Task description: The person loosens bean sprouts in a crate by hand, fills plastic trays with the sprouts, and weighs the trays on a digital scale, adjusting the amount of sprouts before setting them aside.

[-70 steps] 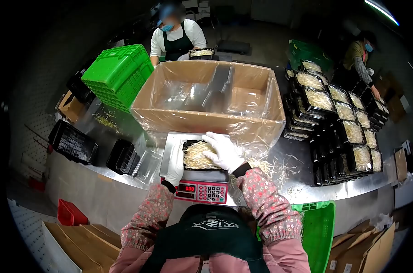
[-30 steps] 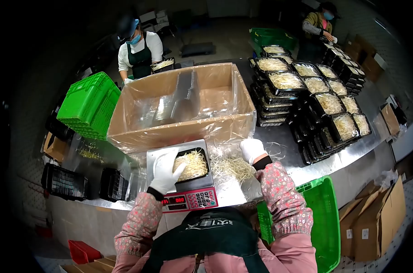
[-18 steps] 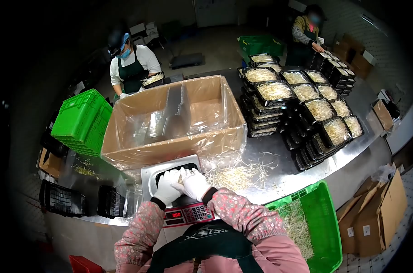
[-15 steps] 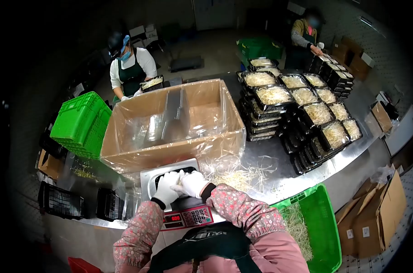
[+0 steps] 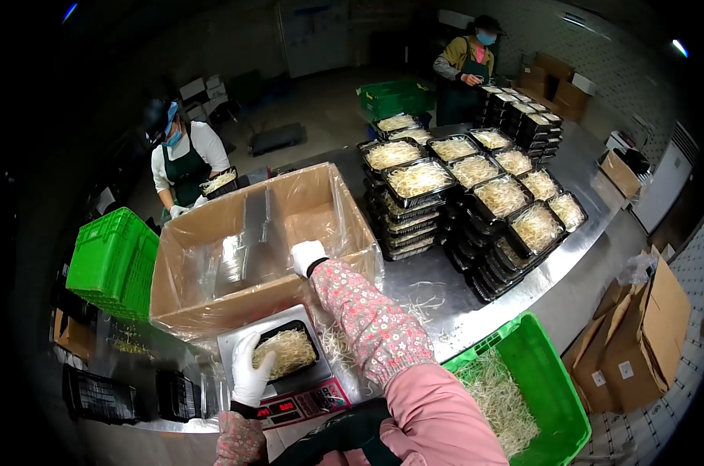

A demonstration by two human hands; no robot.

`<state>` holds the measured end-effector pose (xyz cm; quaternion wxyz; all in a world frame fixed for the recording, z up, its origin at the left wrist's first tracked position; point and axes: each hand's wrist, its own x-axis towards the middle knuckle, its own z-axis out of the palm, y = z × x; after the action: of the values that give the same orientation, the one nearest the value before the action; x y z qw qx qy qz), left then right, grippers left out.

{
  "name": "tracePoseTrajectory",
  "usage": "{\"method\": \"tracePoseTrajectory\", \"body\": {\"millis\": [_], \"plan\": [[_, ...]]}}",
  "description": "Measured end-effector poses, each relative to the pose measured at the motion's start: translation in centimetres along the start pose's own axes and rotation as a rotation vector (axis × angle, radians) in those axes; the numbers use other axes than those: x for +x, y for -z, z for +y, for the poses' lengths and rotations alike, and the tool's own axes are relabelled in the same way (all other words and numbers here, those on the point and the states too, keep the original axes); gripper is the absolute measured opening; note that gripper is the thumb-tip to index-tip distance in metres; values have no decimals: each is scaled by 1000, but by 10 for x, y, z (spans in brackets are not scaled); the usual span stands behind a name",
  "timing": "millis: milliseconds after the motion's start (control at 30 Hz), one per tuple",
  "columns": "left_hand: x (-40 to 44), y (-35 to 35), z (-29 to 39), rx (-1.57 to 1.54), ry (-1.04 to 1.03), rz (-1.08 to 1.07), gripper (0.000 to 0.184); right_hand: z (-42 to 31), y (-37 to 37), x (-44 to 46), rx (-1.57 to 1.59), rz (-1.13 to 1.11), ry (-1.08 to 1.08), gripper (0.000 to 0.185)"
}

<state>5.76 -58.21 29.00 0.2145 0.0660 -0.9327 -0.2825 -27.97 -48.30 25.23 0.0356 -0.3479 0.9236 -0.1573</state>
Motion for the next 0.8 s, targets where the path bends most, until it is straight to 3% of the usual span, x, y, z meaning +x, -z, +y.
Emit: {"method": "tracePoseTrajectory", "body": {"millis": [67, 100, 167, 200, 233, 267, 333, 367, 400, 433, 500, 533, 600, 700, 733, 800], "plan": [[-5, 4, -6, -104, 10, 117, 45, -11, 28, -15, -57, 65, 38, 21], [-5, 11, 3, -283, 155, 133, 38, -11, 37, -20, -18, 124, 49, 22], [-2, 17, -1, -716, 307, 231, 42, -18, 59, -29, 42, 328, 148, 24], [4, 28, 8, -883, 335, 241, 57, -27, 80, -40, 190, 386, 255, 22], [10, 33, -10, -1262, 500, 185, 74, -40, 103, -55, 347, 428, 361, 21], [17, 48, -9, -1496, 548, 105, 89, -54, 121, -69, 511, 396, 568, 19], [36, 70, 3, -1838, 798, 204, 105, -78, 147, -100, 720, 252, 873, 16], [38, 79, 3, -1917, 771, 175, 107, -87, 155, -116, 754, 143, 975, 17], [36, 81, -22, -2014, 477, -124, 106, -96, 163, -134, 739, -6, 982, 18], [36, 91, -14, -2012, 440, -148, 86, -99, 166, -148, 711, -147, 988, 20], [32, 98, -19, -1841, 526, -52, 59, -93, 152, -157, 788, -183, 1039, 27], [28, 97, -10, -1784, 569, 57, 51, -88, 151, -168, 985, -294, 822, 31], [11, 87, 4, -1326, 431, 137, 51, -80, 136, -185, 1204, -389, 428, 39], [-21, 62, 25, -913, 440, 152, 49, -75, 78, -213, 1222, -164, 233, 50], [-33, 50, 21, -910, 476, 128, 45, -69, 54, -222, 1176, -118, 184, 50], [-48, 18, -3, -749, 493, 136, 33, -64, 47, -230, 738, -39, 109, 43]]}}
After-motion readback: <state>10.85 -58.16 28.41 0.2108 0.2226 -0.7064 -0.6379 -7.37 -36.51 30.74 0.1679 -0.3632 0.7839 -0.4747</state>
